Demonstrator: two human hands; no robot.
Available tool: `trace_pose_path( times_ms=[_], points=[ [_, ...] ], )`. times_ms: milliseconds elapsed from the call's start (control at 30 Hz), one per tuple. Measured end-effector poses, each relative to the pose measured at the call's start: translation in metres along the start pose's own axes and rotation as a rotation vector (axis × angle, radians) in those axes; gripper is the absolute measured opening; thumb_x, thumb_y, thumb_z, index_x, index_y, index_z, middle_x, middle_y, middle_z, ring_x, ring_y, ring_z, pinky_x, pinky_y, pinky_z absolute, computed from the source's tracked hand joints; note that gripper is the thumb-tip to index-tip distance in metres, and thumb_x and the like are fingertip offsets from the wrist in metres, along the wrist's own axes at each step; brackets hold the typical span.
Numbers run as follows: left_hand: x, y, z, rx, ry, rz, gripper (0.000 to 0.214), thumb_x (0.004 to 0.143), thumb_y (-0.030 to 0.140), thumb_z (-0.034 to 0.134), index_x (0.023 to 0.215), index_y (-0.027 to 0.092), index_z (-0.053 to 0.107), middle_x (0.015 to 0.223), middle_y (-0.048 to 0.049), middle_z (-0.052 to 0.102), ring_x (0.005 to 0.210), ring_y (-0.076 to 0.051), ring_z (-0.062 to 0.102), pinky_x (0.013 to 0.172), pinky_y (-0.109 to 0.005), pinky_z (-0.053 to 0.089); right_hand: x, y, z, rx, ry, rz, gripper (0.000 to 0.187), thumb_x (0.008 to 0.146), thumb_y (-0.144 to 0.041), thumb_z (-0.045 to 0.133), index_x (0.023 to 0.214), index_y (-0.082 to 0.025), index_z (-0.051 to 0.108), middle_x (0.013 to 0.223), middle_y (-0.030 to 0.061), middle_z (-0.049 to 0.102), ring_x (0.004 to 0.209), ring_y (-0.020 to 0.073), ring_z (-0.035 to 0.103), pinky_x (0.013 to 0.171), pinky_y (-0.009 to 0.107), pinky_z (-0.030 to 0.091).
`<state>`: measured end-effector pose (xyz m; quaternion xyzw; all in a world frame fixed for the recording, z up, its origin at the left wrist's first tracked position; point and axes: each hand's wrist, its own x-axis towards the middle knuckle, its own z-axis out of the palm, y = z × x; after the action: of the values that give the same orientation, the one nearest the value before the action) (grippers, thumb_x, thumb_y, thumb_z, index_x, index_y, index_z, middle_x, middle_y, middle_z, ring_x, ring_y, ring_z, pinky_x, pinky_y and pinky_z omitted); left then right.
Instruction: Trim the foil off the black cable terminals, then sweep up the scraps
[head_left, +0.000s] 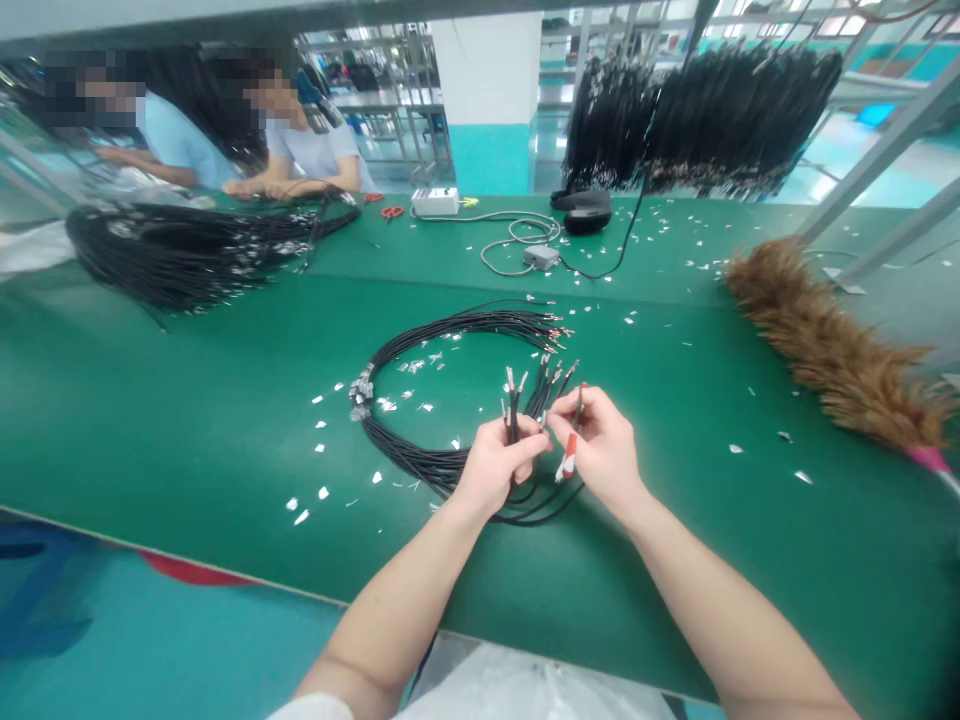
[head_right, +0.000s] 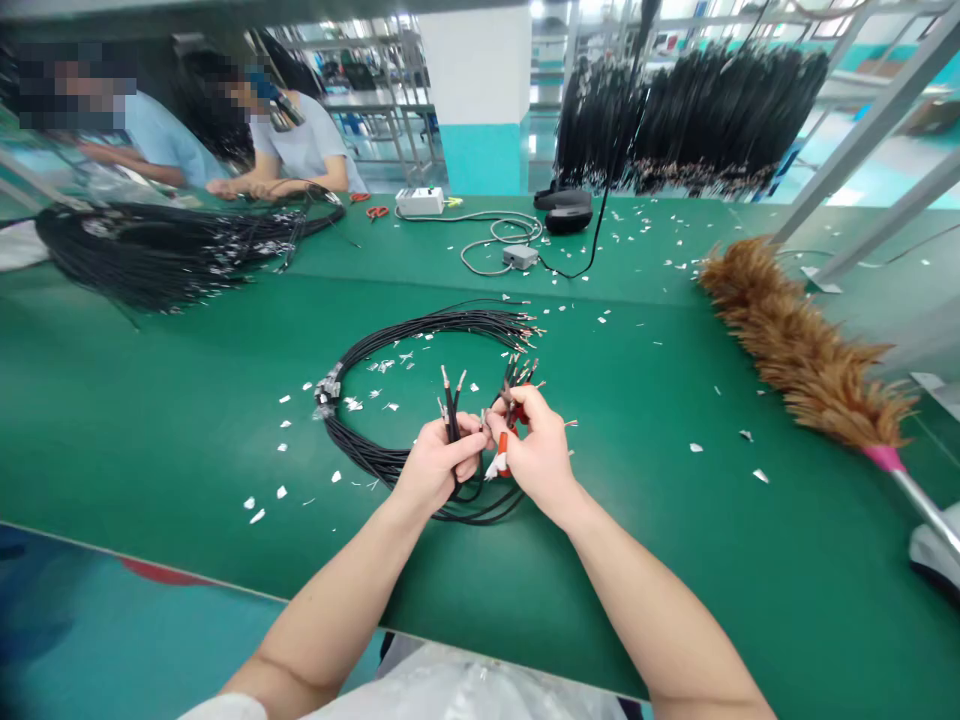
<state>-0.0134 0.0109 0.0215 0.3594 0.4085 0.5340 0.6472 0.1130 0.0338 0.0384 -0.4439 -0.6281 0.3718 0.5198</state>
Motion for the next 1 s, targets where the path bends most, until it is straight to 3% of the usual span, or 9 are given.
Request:
trace_pose_path(
  times_ms=[67,167,300,400,533,600,667,800,1000],
  points=[
    [0.000,0.003,-0.001,-0.019,-0.036,0.000,0.021,0.064,0.027,0.069,0.068,0.011,0.056,0.063,-0.0005,0.060,0.033,0.000,0.034,0.032,-0.017,0.022,0.005,0.007,0.001,0.124,0.026,0.081,0.013,0.071,-0.022,0.060,0.072,-0.020,0.047,0.067,-0.0027,0.054,0.061,0.0108,0.051,0.062,0.026,0.043],
    [0.000,0.006,0.000,-0.078,0.023,0.053,0.019,0.066,0.026,0.067,0.072,0.012,0.056,0.072,-0.0011,0.061,0.034,0.001,0.034,0.032,-0.016,0.023,0.006,0.016,0.002,0.272,0.043,0.202,0.021,0.066,-0.025,0.065,0.070,-0.019,0.045,0.066,-0.0038,0.053,0.061,0.0102,0.051,0.063,0.025,0.043],
    [0.002,0.006,0.001,-0.137,0.136,0.098,0.023,0.062,0.022,0.070,0.072,0.015,0.051,0.067,0.0040,0.055,0.034,0.001,0.036,0.032,-0.016,0.024,-0.004,0.019,0.006,0.413,-0.127,0.294,0.027,0.063,-0.027,0.070,0.074,-0.020,0.047,0.072,-0.0020,0.057,0.066,0.0115,0.054,0.065,0.026,0.045],
    [0.004,0.004,0.003,-0.135,0.201,0.078,0.029,0.059,0.021,0.072,0.070,0.015,0.046,0.060,0.0062,0.051,0.033,0.000,0.037,0.031,-0.015,0.024,-0.013,0.016,0.012,0.303,-0.192,0.224,0.024,0.065,-0.027,0.068,0.076,-0.020,0.047,0.070,-0.0027,0.055,0.064,0.0114,0.053,0.064,0.025,0.045],
    [0.005,0.001,0.003,-0.114,0.253,0.063,0.031,0.058,0.023,0.072,0.070,0.016,0.044,0.051,0.0083,0.048,0.031,-0.001,0.036,0.030,-0.015,0.023,-0.017,0.018,0.016,-0.051,-0.134,-0.016,0.013,0.072,-0.022,0.060,0.074,-0.021,0.048,0.067,-0.0027,0.052,0.062,0.0116,0.051,0.062,0.024,0.043],
    [0.007,0.001,0.001,-0.131,0.212,0.054,0.028,0.061,0.025,0.071,0.071,0.015,0.046,0.048,0.0084,0.046,0.031,-0.001,0.035,0.031,-0.015,0.023,-0.018,0.021,0.016,-0.202,-0.105,-0.162,0.007,0.074,-0.017,0.056,0.072,-0.021,0.049,0.067,-0.0014,0.053,0.064,0.0127,0.051,0.063,0.025,0.042],
    [0.008,0.004,-0.002,-0.171,0.135,0.050,0.025,0.063,0.025,0.069,0.076,0.014,0.052,0.052,0.0062,0.050,0.032,-0.001,0.035,0.031,-0.015,0.024,-0.018,0.024,0.015,-0.247,-0.102,-0.220,0.008,0.074,-0.014,0.053,0.071,-0.020,0.050,0.068,-0.0006,0.055,0.065,0.0131,0.052,0.064,0.026,0.042],
    [0.011,0.011,-0.009,-0.239,-0.026,0.027,0.029,0.066,0.025,0.067,0.091,0.012,0.060,0.075,-0.0017,0.062,0.033,0.001,0.035,0.030,-0.016,0.023,-0.018,0.022,0.010,-0.054,-0.164,-0.021,0.018,0.073,-0.020,0.057,0.064,-0.021,0.042,0.064,-0.0021,0.053,0.060,0.0115,0.050,0.059,0.024,0.042],
    [0.011,0.008,-0.012,-0.229,-0.092,0.031,0.014,0.069,0.023,0.065,0.073,0.013,0.057,0.061,-0.0003,0.061,0.032,-0.001,0.037,0.032,-0.015,0.024,-0.016,0.014,0.004,0.335,-0.324,0.215,0.034,0.063,-0.031,0.070,0.063,-0.020,0.038,0.063,-0.0034,0.050,0.057,0.0107,0.049,0.057,0.025,0.044]
  ],
)
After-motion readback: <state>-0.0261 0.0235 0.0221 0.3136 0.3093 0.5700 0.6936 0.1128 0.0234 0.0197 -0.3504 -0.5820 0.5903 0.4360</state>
